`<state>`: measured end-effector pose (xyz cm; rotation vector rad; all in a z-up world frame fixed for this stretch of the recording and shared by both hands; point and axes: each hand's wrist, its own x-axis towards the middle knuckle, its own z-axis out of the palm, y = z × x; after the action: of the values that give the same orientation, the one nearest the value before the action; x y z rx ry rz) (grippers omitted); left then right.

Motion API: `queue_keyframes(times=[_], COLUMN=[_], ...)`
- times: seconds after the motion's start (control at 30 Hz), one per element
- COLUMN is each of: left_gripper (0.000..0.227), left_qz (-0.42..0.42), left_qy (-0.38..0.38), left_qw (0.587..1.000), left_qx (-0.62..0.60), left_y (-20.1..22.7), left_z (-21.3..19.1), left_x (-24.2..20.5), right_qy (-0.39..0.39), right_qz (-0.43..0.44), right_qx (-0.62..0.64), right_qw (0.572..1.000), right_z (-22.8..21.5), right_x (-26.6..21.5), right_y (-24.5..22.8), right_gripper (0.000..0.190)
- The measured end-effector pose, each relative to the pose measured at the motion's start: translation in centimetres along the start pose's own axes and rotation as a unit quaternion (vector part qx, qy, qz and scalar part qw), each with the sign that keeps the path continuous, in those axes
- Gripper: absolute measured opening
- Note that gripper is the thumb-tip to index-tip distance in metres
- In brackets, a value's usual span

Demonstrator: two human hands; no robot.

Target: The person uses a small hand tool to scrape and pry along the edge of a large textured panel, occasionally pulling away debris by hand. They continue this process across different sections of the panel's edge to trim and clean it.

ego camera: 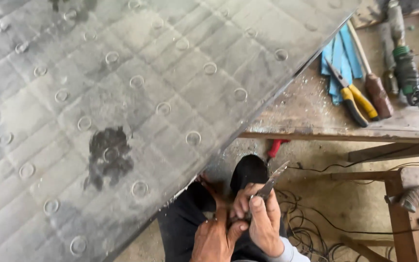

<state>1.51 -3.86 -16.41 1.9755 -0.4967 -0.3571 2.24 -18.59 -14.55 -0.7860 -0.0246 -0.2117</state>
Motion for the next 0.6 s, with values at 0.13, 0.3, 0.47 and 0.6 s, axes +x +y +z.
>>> queue_keyframes(times=[0.13,0.3,0.47,0.6], left_gripper=[0.109,0.093,0.060,0.058], left_qz=[-0.137,0.173,0.223,0.145], left_qy=[0.005,0.148,0.144,0.096], left_qw=[0.990,0.972,0.959,0.983], left_qx=[0.038,0.049,0.096,0.055], left_y=[4.5,4.3,3.5,5.4], left_z=[0.3,4.1,4.6,3.0], left_x=[-0.1,-1.0,-2.6,-3.3], right_qy=[-0.021,0.008,0.009,0.023], right_qz=[0.012,0.019,0.058,0.091], right_qx=[-0.046,-0.070,0.095,0.124], right_qw=[0.999,0.997,0.994,0.988], right_z=[-1.1,-2.3,1.2,0.8], right_x=[0.5,-0.9,-1.3,-1.9], right_y=[-0.9,-0.7,-4.3,-4.0], right_gripper=[0.021,0.033,0.034,0.027])
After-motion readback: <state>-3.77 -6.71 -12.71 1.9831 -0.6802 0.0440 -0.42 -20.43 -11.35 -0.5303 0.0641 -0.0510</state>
